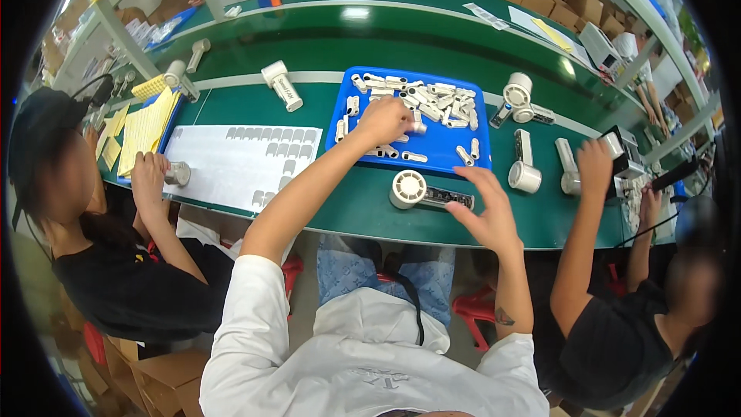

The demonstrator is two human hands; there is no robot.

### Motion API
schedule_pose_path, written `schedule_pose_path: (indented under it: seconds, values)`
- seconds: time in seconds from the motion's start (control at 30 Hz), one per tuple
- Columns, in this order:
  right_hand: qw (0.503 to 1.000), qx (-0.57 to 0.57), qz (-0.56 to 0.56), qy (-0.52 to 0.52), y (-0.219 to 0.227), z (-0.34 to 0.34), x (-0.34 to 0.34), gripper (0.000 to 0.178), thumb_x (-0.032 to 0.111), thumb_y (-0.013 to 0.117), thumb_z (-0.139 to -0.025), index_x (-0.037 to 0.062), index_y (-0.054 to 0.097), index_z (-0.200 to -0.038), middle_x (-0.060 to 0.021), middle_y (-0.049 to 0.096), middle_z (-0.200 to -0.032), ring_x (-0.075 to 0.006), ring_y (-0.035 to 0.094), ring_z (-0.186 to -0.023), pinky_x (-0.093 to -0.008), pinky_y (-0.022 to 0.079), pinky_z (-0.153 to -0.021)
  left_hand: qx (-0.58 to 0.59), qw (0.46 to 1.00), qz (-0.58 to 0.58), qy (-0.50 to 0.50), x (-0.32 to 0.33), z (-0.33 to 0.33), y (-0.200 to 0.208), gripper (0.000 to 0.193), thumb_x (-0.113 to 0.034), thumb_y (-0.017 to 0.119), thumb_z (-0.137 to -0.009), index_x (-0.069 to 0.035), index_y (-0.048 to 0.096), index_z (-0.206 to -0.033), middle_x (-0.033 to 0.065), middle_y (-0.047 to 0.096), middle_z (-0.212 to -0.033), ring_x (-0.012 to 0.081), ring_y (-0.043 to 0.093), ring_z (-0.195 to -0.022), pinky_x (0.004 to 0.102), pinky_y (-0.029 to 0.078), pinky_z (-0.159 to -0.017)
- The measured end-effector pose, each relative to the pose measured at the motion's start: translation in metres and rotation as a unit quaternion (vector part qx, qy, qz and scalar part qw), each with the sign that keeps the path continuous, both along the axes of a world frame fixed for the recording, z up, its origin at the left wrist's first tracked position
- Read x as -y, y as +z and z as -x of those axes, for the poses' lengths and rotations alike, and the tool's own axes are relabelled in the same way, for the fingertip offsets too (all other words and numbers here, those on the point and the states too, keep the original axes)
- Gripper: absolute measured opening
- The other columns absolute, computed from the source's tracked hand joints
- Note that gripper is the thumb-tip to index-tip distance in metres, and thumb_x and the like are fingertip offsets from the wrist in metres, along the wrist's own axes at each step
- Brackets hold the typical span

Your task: The person assembles small white handheld fans by hand. They pick up fan blades and cylindrical bodies from a blue tray, insert the blades into the bodies, and attach the front and back covers. The person repeatedly handles the components, aligning and snapping them together to form complete units.

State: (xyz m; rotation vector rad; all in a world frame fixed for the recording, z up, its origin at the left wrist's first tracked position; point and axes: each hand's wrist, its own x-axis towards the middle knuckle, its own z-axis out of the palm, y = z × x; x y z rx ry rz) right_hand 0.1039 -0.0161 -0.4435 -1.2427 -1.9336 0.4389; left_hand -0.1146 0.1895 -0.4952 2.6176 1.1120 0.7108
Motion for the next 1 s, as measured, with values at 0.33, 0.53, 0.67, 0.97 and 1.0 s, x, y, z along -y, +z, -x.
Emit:
schedule_pose_path:
  seconds: [0.33, 0.53, 0.67, 0.97, 1.0]
  values:
    - [0.881, -0.445, 0.119, 0.111, -0.020, 0.008, -0.023, 0.039, 0.000, 0.058, -0.093, -0.0021, 0.054, -0.132, -0.0107, 0.064, -0.108, -0.0149, 0.063, -0.090, -0.0288, 0.053, -0.080, 0.304, 0.909, 0.272, -0.080, 0.128, -0.006, 0.094, 0.024, -0.011, 0.067, -0.090, 0.000, 0.068, -0.112, 0.0077, 0.072, -0.091, 0.0119, 0.068, -0.082, 0.0260, 0.051, -0.074]
    - [0.826, -0.513, 0.140, 0.187, -0.024, 0.012, -0.018, 0.031, -0.002, 0.060, -0.091, -0.0032, 0.058, -0.121, -0.0114, 0.066, -0.101, -0.0187, 0.065, -0.083, -0.0317, 0.055, -0.074, 0.359, 0.875, 0.299, -0.127, 0.150, -0.007, 0.095, 0.024, -0.008, 0.069, -0.087, -0.002, 0.064, -0.111, 0.0058, 0.070, -0.087, 0.0121, 0.068, -0.081, 0.0269, 0.050, -0.077]
    - [0.817, -0.534, 0.135, 0.170, -0.027, 0.011, -0.017, 0.026, 0.004, 0.063, -0.091, -0.0034, 0.058, -0.115, -0.0129, 0.066, -0.101, -0.0197, 0.066, -0.083, -0.0325, 0.056, -0.074, 0.358, 0.874, 0.304, -0.127, 0.151, -0.004, 0.086, 0.026, -0.007, 0.069, -0.087, -0.002, 0.064, -0.113, 0.0054, 0.070, -0.088, 0.0120, 0.067, -0.082, 0.0271, 0.050, -0.077]
    - [0.829, -0.520, 0.140, 0.154, -0.020, 0.007, -0.017, 0.026, 0.007, 0.064, -0.091, -0.0042, 0.057, -0.113, -0.0176, 0.066, -0.106, -0.0239, 0.069, -0.087, -0.0356, 0.059, -0.078, 0.343, 0.902, 0.254, -0.070, 0.143, 0.015, 0.063, 0.022, -0.003, 0.072, -0.083, -0.001, 0.069, -0.105, 0.0063, 0.071, -0.092, 0.0115, 0.066, -0.079, 0.0258, 0.051, -0.074]
    - [0.832, -0.515, 0.138, 0.150, -0.020, 0.007, -0.017, 0.026, 0.007, 0.064, -0.091, -0.0043, 0.057, -0.113, -0.0180, 0.066, -0.107, -0.0243, 0.069, -0.087, -0.0358, 0.059, -0.078, 0.346, 0.904, 0.240, -0.069, 0.144, 0.017, 0.062, 0.021, -0.002, 0.072, -0.083, -0.001, 0.069, -0.104, 0.0061, 0.071, -0.091, 0.0115, 0.066, -0.077, 0.0259, 0.051, -0.074]
